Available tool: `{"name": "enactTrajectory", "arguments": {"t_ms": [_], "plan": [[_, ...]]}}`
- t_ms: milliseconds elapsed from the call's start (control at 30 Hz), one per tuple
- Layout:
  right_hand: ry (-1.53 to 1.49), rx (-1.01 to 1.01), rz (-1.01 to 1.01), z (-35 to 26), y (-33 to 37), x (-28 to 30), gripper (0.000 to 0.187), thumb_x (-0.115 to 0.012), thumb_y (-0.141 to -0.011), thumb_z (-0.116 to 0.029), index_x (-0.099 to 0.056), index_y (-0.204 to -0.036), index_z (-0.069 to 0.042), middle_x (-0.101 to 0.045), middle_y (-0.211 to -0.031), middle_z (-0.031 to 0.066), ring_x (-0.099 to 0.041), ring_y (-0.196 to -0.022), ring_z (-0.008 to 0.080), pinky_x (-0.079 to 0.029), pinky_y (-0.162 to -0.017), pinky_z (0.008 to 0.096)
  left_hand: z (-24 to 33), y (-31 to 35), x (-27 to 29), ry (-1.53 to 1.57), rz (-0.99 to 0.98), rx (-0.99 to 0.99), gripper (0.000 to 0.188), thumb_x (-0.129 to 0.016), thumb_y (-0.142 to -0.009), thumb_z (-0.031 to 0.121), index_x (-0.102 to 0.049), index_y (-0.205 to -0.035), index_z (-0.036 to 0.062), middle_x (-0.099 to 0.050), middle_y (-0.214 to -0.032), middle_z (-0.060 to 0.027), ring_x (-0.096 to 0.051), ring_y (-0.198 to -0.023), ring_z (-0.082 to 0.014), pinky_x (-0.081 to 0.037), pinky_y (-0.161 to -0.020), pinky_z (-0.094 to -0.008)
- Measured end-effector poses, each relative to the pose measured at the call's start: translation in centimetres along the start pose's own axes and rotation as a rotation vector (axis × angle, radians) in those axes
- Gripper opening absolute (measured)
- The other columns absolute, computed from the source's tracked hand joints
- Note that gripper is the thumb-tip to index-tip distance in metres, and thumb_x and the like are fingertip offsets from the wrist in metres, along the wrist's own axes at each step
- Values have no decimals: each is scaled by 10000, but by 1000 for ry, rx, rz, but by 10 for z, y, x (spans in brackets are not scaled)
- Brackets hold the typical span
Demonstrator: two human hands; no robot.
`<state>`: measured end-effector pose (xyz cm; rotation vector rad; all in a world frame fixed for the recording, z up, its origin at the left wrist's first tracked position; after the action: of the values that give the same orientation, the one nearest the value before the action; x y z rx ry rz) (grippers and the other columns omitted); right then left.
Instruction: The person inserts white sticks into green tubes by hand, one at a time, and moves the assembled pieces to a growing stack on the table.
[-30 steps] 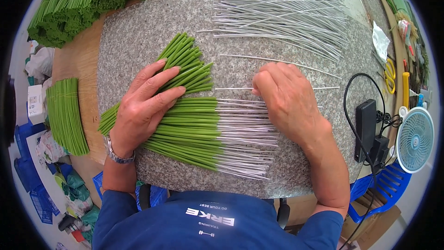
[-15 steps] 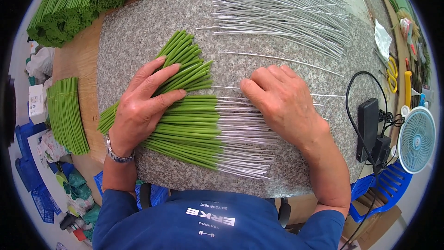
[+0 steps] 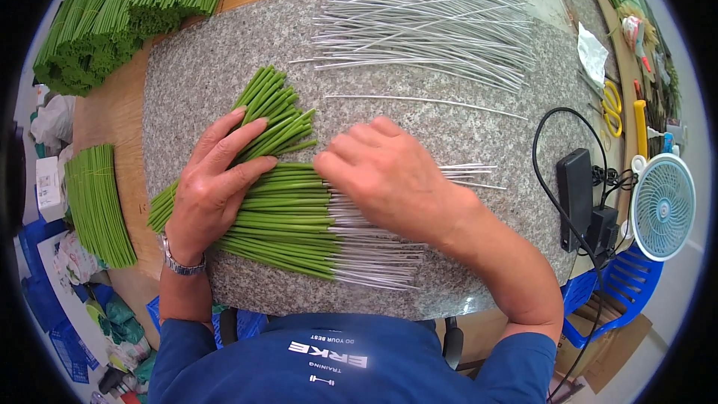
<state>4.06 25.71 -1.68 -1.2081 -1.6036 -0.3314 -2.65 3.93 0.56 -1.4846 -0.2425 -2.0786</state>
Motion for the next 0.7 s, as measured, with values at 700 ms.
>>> {"name": "enactTrajectory", "arguments": {"t_ms": [700], "plan": [[118, -171, 10, 37, 24, 24, 195, -727, -915, -94, -536, -948, -79, -571, -883, 98, -632, -866, 289, -506, -793, 430, 1, -1, -1, -21, -14, -4, 270, -759, -871, 5, -823, -1125, 71, -684, -1486, -138, -572, -1453, -424, -497, -1183, -518]]}}
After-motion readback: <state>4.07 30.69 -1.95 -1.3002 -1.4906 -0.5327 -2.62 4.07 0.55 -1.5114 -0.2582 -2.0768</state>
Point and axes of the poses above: each hand's wrist, its own y-axis away from the middle knuckle, its own x-axis out of the back of the hand, z = x × y, the point moved 5 cm from there along -y, towards the middle knuckle
